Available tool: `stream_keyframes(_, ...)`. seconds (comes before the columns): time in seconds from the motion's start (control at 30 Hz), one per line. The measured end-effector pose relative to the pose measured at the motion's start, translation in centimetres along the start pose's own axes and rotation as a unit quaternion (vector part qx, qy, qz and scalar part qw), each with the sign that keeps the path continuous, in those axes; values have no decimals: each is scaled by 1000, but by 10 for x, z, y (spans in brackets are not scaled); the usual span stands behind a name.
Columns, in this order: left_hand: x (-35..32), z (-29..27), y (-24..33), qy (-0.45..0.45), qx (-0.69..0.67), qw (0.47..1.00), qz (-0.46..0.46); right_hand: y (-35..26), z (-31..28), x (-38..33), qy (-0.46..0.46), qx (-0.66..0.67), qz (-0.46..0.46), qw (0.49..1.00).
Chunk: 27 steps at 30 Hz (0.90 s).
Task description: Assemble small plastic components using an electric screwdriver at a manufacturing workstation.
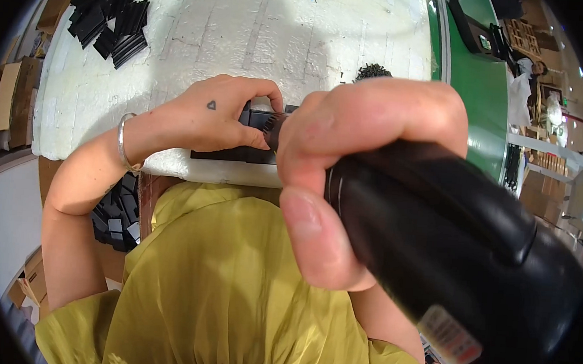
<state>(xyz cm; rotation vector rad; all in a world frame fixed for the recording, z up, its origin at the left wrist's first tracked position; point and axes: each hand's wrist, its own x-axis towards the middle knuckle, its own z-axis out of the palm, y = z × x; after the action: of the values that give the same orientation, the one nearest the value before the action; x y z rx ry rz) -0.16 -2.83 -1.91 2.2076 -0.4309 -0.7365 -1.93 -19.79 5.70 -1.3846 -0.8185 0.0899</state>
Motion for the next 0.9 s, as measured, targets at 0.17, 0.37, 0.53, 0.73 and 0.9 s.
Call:
stream_keyframes(0.17,1,1,0,3,3,1000,10,6,-3,4,-48,19,-22,998)
stream_keyframes(0.37,-3,-2,0,2,4,1000,2,2,7,7,-38,-17,13,999)
stream_keyframes(0.53,2,9,-10,50,-18,998,45,3,12,13,-30,-18,30,999)
stream_keyframes(0.73,-1,8,-12,57,-29,996,62,5,14,15,-14,-19,48,999)
stream_keyframes(0.9,-1,0,-3,6,-9,999,35,5,12,17,-21,-15,47,999)
